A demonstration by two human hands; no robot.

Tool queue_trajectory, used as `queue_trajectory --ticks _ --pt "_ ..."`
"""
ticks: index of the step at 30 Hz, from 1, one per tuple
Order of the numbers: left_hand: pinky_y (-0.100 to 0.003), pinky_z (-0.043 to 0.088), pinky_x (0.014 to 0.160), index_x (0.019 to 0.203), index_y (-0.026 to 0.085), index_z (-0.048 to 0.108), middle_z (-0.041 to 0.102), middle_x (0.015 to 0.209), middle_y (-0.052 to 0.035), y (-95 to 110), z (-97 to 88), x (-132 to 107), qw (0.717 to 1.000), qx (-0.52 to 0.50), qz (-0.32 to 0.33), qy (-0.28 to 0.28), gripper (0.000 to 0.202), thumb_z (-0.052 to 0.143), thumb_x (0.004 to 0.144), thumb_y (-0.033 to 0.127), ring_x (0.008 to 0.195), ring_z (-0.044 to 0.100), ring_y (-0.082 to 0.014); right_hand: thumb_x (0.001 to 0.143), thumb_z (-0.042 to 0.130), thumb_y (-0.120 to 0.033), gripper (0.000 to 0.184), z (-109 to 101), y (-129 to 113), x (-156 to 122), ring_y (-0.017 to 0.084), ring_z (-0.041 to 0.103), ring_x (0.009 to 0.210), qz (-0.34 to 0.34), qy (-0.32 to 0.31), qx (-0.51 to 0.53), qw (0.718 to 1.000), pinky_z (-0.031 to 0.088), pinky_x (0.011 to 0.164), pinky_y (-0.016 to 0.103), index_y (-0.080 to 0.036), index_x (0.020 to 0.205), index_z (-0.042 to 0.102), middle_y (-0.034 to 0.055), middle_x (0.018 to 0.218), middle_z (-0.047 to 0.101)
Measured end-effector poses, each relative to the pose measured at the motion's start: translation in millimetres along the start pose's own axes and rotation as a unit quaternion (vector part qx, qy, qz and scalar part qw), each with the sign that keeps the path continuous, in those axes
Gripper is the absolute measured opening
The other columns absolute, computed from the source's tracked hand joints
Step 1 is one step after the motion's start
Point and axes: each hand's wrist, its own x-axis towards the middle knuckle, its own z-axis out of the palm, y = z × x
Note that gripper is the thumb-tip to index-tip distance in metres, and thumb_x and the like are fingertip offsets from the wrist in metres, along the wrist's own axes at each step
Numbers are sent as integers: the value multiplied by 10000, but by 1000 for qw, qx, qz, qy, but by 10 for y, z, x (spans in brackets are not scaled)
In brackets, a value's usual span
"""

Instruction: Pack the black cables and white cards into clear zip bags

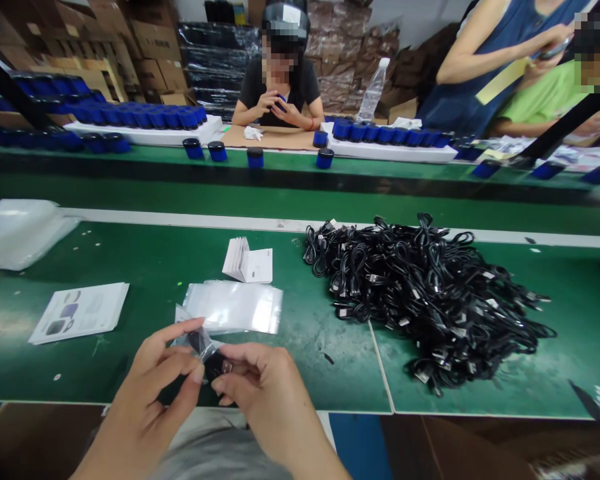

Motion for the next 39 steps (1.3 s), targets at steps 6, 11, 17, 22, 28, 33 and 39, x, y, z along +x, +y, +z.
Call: queue_trajectory --ticks 6,11,17,22,28,33,39 --pt "-361 445 824 690 233 585 453 1267 -57 70 33 -72 1000 -20 -2 11 159 494 813 188 966 500 -222 792 557 -156 173 164 118 13 154 514 597 -196 140 -266 933 387 553 261 -187 627 600 10 638 571" --pt "-341 470 764 652 231 572 519 1210 -69 176 37 -77 999 -34 33 4 184 481 797 163 993 525 -237 726 575 -101 112 200 210 14 141 503 600 -174 222 -301 911 382 565 244 -193 767 525 -8 704 551" --pt "-440 460 873 790 256 621 645 1114 -69 112 -80 -1 999 -5 5 -44 137 696 703 331 1098 522 -306 676 658 -95 270 100 103 45 89 398 486 -87 85 -267 956 274 468 200 -186 549 437 -75 515 437" --pt "-331 533 690 1001 276 650 709 820 7 18 -207 147 966 -33 -128 -221 384 737 628 262 772 655 -233 772 532 -75 162 29 25 -29 123 570 637 -64 -32 -215 974 419 579 214 -179 754 654 -16 691 633" --pt "-227 493 635 870 258 678 708 770 34 29 -185 199 957 -128 -148 -214 130 598 794 327 710 649 -168 862 544 -217 171 -54 31 -112 147 612 764 -65 -16 -71 995 490 681 263 -199 1030 576 25 858 646" --pt "-220 486 627 847 232 653 675 758 14 9 -138 186 959 -180 -163 -146 175 556 837 378 702 625 -155 818 611 -266 92 -42 -11 -152 155 584 706 -52 34 -152 986 460 648 264 -182 855 607 14 758 621" --pt "-188 430 516 778 209 620 551 635 35 36 -156 183 956 -230 -163 -87 235 499 870 388 560 499 -109 890 500 -317 224 -42 -8 -138 148 522 659 -75 44 -158 984 397 597 256 -183 718 551 -3 689 546"
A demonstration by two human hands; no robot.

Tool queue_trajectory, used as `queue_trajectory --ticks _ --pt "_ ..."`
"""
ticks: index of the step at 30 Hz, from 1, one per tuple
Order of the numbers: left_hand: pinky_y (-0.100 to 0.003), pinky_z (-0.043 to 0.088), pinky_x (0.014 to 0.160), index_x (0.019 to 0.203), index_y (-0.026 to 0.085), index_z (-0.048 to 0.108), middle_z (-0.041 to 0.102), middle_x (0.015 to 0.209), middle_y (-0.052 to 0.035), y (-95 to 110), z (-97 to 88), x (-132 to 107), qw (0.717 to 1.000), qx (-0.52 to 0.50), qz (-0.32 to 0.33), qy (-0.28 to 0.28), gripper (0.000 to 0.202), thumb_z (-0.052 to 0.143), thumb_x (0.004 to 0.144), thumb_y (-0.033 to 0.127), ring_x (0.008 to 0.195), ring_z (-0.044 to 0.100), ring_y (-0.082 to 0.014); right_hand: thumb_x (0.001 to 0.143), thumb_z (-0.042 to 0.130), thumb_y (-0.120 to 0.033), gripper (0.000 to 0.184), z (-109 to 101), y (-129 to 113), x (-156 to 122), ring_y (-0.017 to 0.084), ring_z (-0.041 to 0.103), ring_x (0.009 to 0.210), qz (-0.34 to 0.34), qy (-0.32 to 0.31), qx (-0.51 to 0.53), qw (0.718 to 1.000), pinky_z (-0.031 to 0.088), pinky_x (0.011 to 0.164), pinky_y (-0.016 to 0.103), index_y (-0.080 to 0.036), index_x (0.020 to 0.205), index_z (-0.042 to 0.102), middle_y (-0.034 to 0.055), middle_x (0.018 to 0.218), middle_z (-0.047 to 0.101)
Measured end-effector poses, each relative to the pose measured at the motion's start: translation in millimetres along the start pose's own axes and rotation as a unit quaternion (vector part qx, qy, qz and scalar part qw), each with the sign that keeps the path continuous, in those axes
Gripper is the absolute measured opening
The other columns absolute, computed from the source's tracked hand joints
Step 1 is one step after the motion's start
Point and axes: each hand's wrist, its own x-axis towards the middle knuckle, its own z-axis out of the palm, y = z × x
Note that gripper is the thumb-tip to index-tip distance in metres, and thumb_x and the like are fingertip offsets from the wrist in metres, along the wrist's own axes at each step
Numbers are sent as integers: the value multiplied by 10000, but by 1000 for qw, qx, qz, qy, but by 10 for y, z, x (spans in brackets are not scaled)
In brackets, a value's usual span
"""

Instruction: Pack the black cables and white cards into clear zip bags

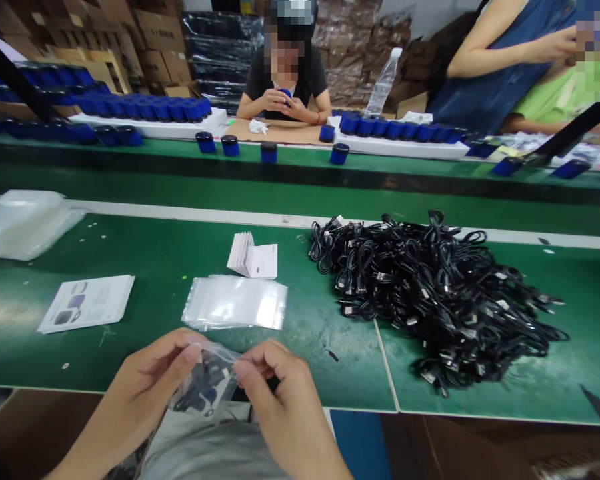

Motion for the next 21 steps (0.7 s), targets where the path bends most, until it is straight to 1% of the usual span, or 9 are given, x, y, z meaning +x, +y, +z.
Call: queue_trajectory --ticks 2,4,6,8,11,14,17,19,21 --pt "-188 392 479 767 204 610 501 613 39 3 -14 0 1000 -6 -5 0 250 490 875 396 532 446 -104 902 490 -363 266 -21 10 -3 144 491 647 4 -6 34 999 384 588 255 -186 706 525 -8 680 513" --pt "-193 381 482 750 201 601 502 642 31 -8 -25 2 1000 -20 -7 -12 247 497 873 389 553 445 -108 895 509 -370 283 -48 14 -11 134 455 627 -10 -1 42 999 362 578 251 -187 679 506 -17 662 481" --pt "-197 385 504 718 197 592 515 673 22 -26 -28 2 999 -31 3 -18 243 509 867 371 583 458 -112 888 526 -344 285 -73 9 -16 128 435 618 -35 11 28 999 344 575 248 -185 653 500 -21 652 465" --pt "-198 378 510 682 195 580 500 659 27 -41 -24 0 999 -35 13 -17 250 516 864 353 575 444 -108 891 523 -316 278 -89 0 -13 127 437 623 -55 22 12 998 342 579 246 -183 647 505 -20 654 465" --pt "-196 360 503 665 195 582 480 629 38 -43 -15 -3 999 -44 7 -10 247 527 858 340 553 420 -99 904 502 -286 231 -91 -7 1 132 474 656 -59 5 -8 998 367 607 245 -183 704 553 -10 696 507" --pt "-197 382 505 696 193 629 528 654 24 -27 -4 4 998 -45 -10 -48 220 551 837 343 564 464 -104 892 516 -252 182 -75 1 7 132 501 660 -49 -12 -25 998 385 613 242 -185 740 591 -7 717 541" --pt "-200 431 535 722 190 653 577 702 6 -12 4 18 996 -30 -12 -88 189 570 824 325 601 530 -114 878 528 -231 181 -60 15 3 131 493 643 -58 -4 -40 998 386 604 240 -183 714 588 -9 695 535" --pt "-193 442 547 696 190 644 581 691 9 -6 3 24 996 -4 2 -91 191 569 829 305 605 542 -112 879 522 -223 185 -59 19 -2 133 495 647 -68 -1 -54 996 387 606 241 -185 710 586 -7 689 538" --pt "-185 438 539 675 194 636 582 674 14 -1 -3 23 996 22 17 -81 209 560 839 298 597 543 -108 882 518 -217 187 -63 18 -8 135 509 656 -76 2 -66 995 391 612 240 -186 713 589 -4 693 552"
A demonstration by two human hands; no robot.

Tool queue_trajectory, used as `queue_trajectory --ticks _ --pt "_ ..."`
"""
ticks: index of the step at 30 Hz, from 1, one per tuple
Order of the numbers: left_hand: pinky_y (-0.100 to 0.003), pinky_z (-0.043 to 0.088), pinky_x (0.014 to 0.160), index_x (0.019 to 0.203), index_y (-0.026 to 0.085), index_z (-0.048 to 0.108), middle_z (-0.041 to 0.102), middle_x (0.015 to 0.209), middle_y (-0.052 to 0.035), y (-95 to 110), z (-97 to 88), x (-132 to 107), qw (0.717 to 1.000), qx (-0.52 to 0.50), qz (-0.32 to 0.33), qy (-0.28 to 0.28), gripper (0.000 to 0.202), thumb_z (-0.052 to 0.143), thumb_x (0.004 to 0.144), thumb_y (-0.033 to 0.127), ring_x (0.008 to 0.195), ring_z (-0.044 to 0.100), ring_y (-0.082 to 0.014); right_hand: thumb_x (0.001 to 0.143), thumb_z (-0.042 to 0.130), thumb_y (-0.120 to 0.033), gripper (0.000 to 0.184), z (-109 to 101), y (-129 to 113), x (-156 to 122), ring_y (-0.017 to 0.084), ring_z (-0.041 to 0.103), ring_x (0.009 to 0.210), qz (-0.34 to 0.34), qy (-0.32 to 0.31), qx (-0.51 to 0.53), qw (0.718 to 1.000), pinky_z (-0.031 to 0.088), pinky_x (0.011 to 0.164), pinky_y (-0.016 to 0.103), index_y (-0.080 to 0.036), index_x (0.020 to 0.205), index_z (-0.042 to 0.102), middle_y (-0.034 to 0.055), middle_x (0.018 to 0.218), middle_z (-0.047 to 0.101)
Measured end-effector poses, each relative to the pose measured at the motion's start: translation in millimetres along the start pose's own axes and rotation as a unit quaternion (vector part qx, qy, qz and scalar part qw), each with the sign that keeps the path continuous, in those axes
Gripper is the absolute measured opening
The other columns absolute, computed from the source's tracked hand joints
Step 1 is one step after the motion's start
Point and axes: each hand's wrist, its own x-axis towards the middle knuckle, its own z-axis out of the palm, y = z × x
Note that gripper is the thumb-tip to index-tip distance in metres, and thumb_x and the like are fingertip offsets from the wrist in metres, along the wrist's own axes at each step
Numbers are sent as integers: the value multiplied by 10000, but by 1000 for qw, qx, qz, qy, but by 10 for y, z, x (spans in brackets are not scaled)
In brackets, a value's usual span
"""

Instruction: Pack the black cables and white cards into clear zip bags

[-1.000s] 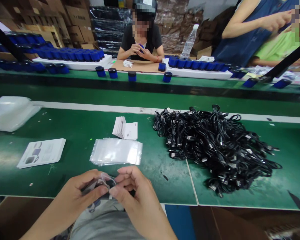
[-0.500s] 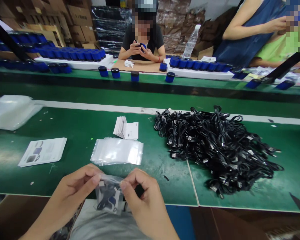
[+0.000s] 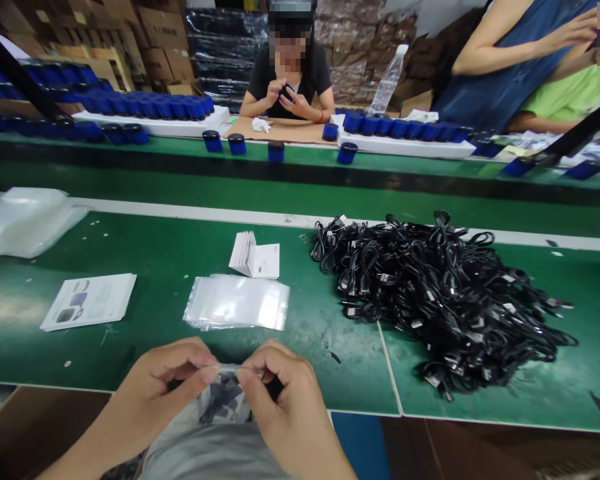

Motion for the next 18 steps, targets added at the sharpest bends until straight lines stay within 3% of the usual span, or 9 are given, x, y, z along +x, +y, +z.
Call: queue_trajectory --ticks 2,5,12,15,18 --pt "-186 446 565 720 209 655 612 709 14 3 -6 -7 1000 17 5 2 191 547 853 294 638 571 -114 886 513 -210 190 3 -2 -8 137 529 662 -5 0 -13 1000 395 612 239 -185 715 593 1 697 571" --pt "-197 449 617 796 237 686 648 756 21 -3 -13 -21 998 43 16 -40 172 537 868 281 698 605 -120 877 510 -182 190 39 1 -22 138 548 650 -29 0 -50 998 385 603 242 -179 706 593 6 683 586" --pt "-207 407 574 698 210 663 623 694 22 -42 -87 -69 993 114 7 -43 267 500 882 313 649 590 -121 856 500 -151 176 221 22 -7 136 549 621 -99 18 -86 991 370 581 238 -173 718 608 7 656 588" --pt "-197 416 565 785 233 673 626 778 9 -49 -150 -107 991 116 -14 -58 267 462 895 354 708 602 -135 864 503 -142 176 289 -7 10 128 564 619 -80 0 -95 992 382 571 224 -174 726 607 3 670 601" --pt "-194 379 489 738 228 661 581 742 4 -100 -236 -180 986 155 -14 -64 329 419 900 382 650 581 -133 861 573 -171 193 311 -25 68 121 568 581 -95 -39 -139 985 392 556 223 -177 668 589 -16 640 608"
